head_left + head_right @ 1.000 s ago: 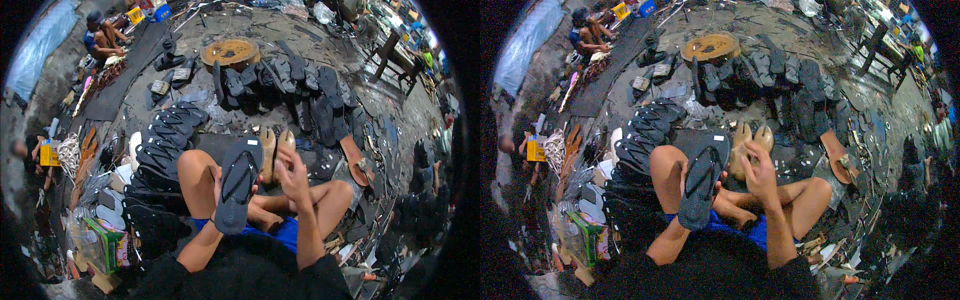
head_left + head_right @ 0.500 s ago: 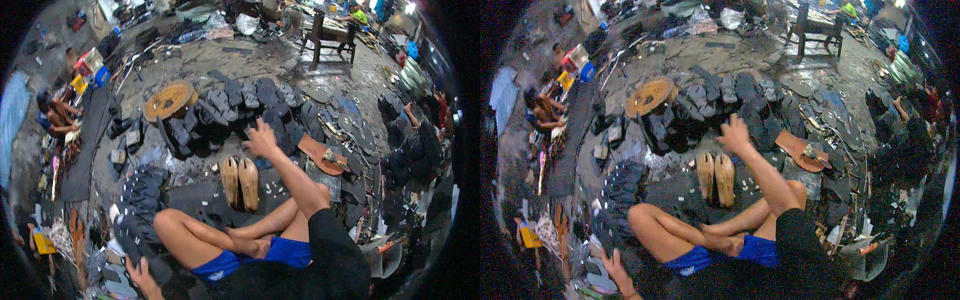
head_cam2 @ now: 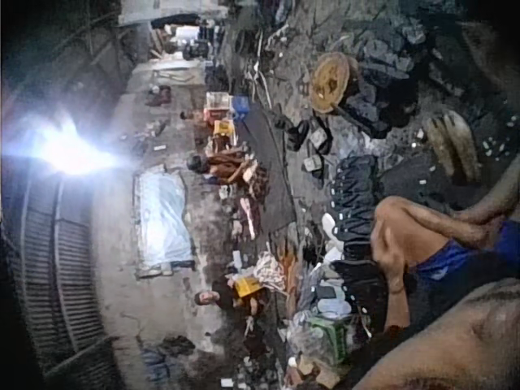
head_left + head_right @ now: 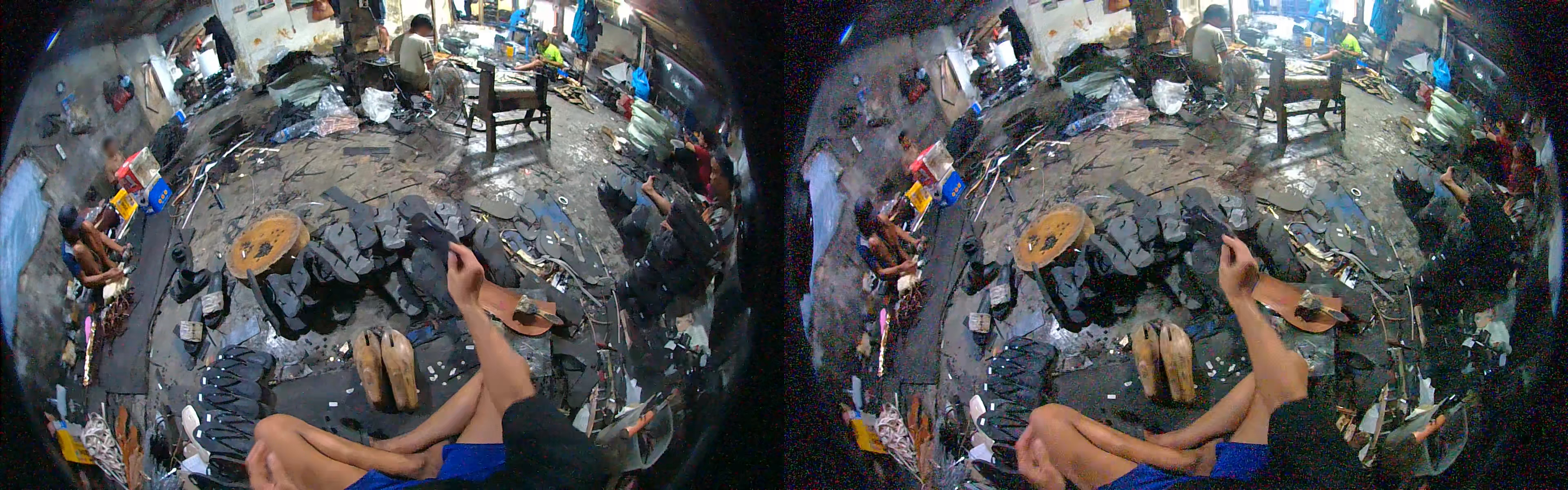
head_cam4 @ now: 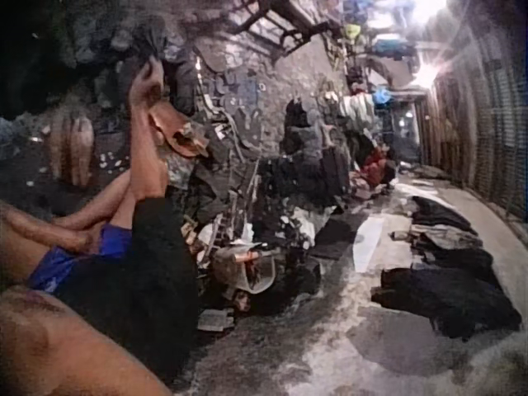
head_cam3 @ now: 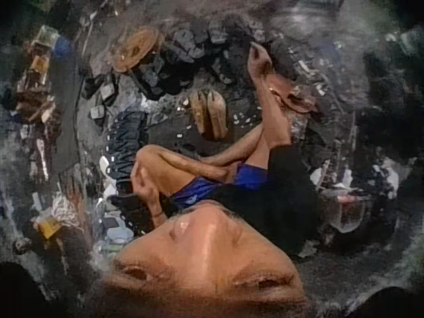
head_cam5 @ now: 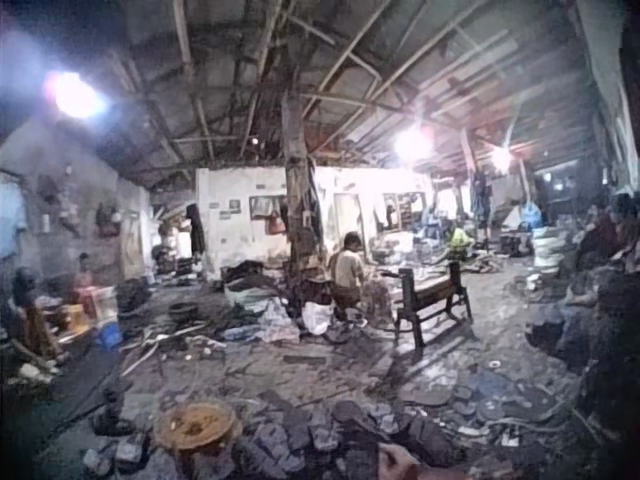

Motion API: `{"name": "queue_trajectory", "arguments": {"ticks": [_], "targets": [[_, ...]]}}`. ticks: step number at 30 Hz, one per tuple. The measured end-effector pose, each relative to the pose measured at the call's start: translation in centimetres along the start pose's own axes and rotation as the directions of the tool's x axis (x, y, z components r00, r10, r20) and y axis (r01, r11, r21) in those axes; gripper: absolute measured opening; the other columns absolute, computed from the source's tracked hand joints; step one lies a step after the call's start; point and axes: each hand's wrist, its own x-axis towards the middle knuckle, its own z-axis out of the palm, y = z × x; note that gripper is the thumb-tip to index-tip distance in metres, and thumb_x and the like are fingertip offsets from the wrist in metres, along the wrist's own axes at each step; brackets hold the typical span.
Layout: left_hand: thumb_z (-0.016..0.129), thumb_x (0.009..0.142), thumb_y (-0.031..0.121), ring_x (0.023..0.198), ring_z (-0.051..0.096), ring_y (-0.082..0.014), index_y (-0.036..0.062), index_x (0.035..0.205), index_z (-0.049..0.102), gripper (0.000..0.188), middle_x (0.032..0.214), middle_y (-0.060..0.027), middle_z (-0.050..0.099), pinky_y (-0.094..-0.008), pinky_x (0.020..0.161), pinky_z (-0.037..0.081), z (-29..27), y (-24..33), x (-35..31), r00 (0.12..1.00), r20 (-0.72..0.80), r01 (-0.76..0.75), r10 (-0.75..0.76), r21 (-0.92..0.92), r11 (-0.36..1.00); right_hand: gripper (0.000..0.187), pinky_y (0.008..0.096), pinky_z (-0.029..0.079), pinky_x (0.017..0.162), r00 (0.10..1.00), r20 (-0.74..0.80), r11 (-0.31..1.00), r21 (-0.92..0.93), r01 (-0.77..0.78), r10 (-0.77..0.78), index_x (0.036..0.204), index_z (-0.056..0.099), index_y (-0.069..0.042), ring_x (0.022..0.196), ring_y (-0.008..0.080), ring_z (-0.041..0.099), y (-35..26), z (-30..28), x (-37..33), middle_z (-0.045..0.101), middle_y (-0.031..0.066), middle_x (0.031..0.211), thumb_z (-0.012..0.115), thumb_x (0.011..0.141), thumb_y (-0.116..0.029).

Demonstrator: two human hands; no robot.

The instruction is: The person sits on the floor and assembles sandals by attaching black straps to wooden soles. They repeatedly pick up a sole, align the strap, and press it into place, then set the finished sandal aside.

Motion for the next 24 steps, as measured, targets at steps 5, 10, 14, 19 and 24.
{"name": "queue_trajectory", "arguments": {"ticks": [5,10,14,19,24], "targets": [[0.067,0.082,0.008,0.116,0.049,-0.0262,-0.0032,0.129,0.044,0.054,0.131,-0.0182,0.046,-0.0383,0.099,0.041,9.7,6.5,1.8,0.984,0.113,0.176,-0.138,-0.491,0.853,0.059,0.0281,0.050,0.066,0.378,0.833,0.174,0.335,-0.926,0.403,0.133,0.042,0.000,0.073,0.0135,0.058,-18.2,-11.0,-13.4,0.057,0.0041,0.090,0.070,0.081,-0.006],[0.069,0.077,0.000,0.108,0.056,-0.0203,-0.0015,0.127,0.047,0.055,0.120,-0.0113,0.057,-0.0319,0.094,0.045,8.8,9.5,-0.9,0.924,0.210,0.370,-0.320,-0.281,0.885,0.062,0.0360,0.046,0.093,0.301,0.951,0.366,0.255,-0.895,0.073,0.137,0.036,-0.004,0.114,0.0216,0.051,-21.3,-21.2,-22.9,0.051,0.0111,0.124,0.069,0.085,-0.013],[0.069,0.073,0.001,0.109,0.058,-0.0219,-0.0004,0.132,0.044,0.064,0.116,-0.0122,0.060,-0.0332,0.097,0.044,5.2,8.8,-5.2,0.732,0.670,0.356,-0.127,-0.217,0.909,0.065,0.0372,0.044,0.096,0.573,0.767,0.723,0.567,-0.396,-0.288,0.138,0.040,-0.009,0.114,0.0281,0.053,-25.8,-22.5,-13.6,0.049,0.0148,0.125,0.072,0.083,-0.017],[0.072,0.071,0.004,0.109,0.062,-0.0257,0.0025,0.127,0.053,0.060,0.120,-0.0137,0.062,-0.0339,0.093,0.049,5.8,10.6,-7.3,0.543,0.835,-0.021,0.094,-0.099,0.995,0.089,0.0392,0.045,0.096,0.150,0.879,0.858,0.475,-0.195,-0.452,0.138,0.043,-0.015,0.116,0.0309,0.051,-28.1,-25.9,-10.9,0.047,0.0124,0.128,0.072,0.056,-0.002],[0.073,0.066,-0.004,0.104,0.064,-0.0253,0.0014,0.120,0.058,0.056,0.115,-0.0136,0.064,-0.0318,0.090,0.050,5.2,9.4,-8.1,0.613,0.784,-0.037,0.095,-0.092,0.995,0.082,0.0393,0.049,0.090,0.170,0.907,0.902,0.409,-0.137,-0.386,0.125,0.054,-0.015,0.105,0.0304,0.057,-28.3,-25.5,-12.0,0.052,0.0104,0.118,0.071,0.047,0.001]]}}
